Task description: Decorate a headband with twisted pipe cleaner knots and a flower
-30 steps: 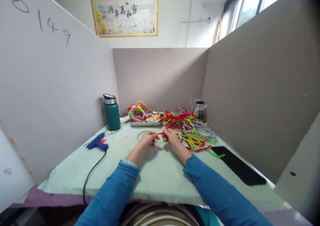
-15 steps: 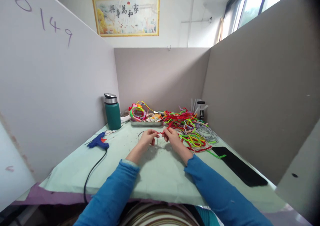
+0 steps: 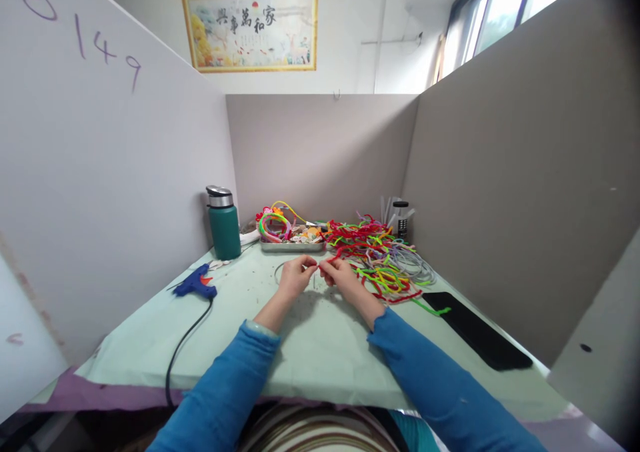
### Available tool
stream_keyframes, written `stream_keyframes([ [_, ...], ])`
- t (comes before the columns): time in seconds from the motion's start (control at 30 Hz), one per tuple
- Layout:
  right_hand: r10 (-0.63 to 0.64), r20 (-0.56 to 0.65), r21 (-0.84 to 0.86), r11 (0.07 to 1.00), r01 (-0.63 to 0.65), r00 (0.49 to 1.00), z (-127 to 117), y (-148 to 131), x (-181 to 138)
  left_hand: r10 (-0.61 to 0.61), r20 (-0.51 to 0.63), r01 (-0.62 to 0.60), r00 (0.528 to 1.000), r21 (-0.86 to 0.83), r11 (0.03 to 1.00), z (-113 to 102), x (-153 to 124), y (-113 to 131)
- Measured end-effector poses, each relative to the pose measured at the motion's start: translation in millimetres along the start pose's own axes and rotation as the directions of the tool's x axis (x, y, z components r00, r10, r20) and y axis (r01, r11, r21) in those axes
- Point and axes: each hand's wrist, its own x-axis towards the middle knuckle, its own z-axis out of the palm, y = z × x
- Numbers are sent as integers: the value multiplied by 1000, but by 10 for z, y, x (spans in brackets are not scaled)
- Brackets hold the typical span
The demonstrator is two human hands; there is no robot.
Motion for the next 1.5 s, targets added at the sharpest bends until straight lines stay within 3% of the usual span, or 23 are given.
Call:
stream_keyframes([
  [0.37,-4,47,-88,996,9,999,4,8,7,120,16,-121,993,147,982,-14,-19,6],
  [0.53,84,18,-24,996,-84,996,-23,17,15,184,38,-188,982,221,957,-18,-25,4],
  [0.67,148,24,31,988,-149,989,-43,8,15,203,18,-202,979,238,950,-20,-22,-2],
  [0.83,117,25,49,992,-118,993,-74,9,30,172,2,-167,985,236,957,-19,-31,11],
  [0.93,106,23,59,992,-107,994,-78,13,39,66,5,-67,998,113,991,-12,-23,23],
  [1.03,103,19,52,993,-104,994,-66,4,34,-103,76,113,992,-147,983,-12,-9,34],
  [1.23,16,45,-44,999,-14,999,6,-66,-10,-300,157,335,941,-563,756,-43,-1,25],
  [1.4,-110,48,-235,965,119,993,62,-60,-42,-510,283,551,812,-658,513,-35,43,-20],
  [1.47,-154,43,-300,941,159,987,65,-49,-47,-542,301,586,785,-644,491,-36,55,-32],
  [1.5,-158,43,-308,937,164,986,61,-47,-46,-530,280,569,801,-630,528,-40,57,-38],
])
